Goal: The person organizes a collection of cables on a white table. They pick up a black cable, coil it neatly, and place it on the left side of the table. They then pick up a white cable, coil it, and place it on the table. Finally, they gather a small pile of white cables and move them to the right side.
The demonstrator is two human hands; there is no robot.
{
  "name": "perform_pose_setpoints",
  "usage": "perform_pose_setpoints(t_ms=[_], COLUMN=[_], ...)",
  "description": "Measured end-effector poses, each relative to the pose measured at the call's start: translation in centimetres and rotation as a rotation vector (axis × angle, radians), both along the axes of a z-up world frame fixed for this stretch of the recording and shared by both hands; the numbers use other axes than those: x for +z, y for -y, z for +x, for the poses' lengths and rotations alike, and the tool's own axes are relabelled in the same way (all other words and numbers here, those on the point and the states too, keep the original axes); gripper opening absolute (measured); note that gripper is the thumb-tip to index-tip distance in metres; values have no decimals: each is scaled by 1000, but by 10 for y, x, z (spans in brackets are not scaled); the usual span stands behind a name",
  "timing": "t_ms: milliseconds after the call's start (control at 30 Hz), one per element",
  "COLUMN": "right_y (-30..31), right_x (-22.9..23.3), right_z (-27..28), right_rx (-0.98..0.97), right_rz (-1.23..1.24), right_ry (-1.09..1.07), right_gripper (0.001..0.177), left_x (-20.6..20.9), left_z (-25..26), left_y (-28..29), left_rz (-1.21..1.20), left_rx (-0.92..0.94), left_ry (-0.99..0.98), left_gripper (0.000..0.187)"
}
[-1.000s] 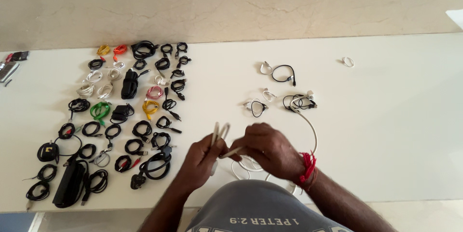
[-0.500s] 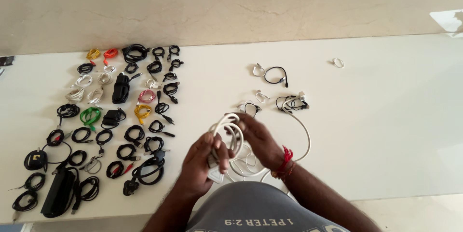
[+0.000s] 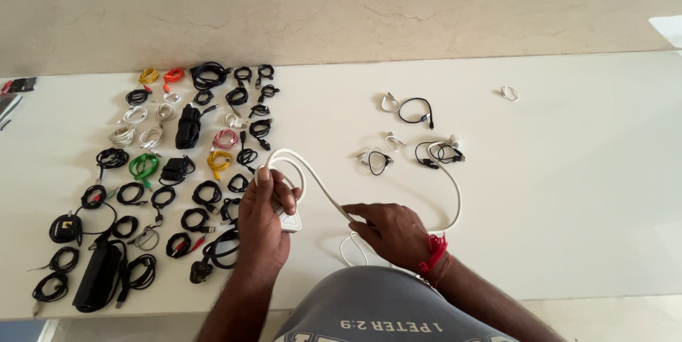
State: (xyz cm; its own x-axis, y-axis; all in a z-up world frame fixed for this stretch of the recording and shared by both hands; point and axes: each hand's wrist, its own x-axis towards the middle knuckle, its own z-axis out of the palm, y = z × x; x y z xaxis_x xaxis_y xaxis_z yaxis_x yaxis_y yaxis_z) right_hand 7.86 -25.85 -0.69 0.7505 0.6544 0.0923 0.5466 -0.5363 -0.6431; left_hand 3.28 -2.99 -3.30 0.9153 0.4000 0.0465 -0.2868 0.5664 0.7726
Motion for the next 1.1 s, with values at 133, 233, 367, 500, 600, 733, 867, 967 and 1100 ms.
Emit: perform_pose_setpoints(t_ms=[133, 233, 367, 500, 600, 733, 867, 967, 1100], right_y=[1, 2, -1, -2, -9, -13, -15, -16, -19], right_x=[19, 31, 45, 51, 45, 32, 13, -4, -16], right_z=[-2, -1, -1, 2, 16, 27, 35, 41, 33], right_rx=[146, 221, 312, 368, 331, 30, 5, 13, -13], right_rz=[-55, -47, 42, 215, 365, 442, 522, 554, 559], right_ry=[105, 192, 218, 238, 240, -50, -47, -120, -306], right_gripper=[30, 22, 21, 22, 12, 23, 19, 14, 24], left_x=[2, 8, 15, 10, 3, 4, 3, -5, -19], left_z=[-1, -6, -13, -18, -20, -20, -21, -21, -17], left_y=[8, 17, 23, 31, 37, 42, 42, 42, 41], left_rz=[260, 543, 849, 1025, 935, 339, 262, 205, 219], left_rx=[63, 82, 51, -54, -193, -485, -505, -521, -497], left_ry=[-137, -170, -161, -221, -136, -177, -108, -70, -124], left_gripper=[33, 32, 33, 31, 36, 47, 48, 46, 45])
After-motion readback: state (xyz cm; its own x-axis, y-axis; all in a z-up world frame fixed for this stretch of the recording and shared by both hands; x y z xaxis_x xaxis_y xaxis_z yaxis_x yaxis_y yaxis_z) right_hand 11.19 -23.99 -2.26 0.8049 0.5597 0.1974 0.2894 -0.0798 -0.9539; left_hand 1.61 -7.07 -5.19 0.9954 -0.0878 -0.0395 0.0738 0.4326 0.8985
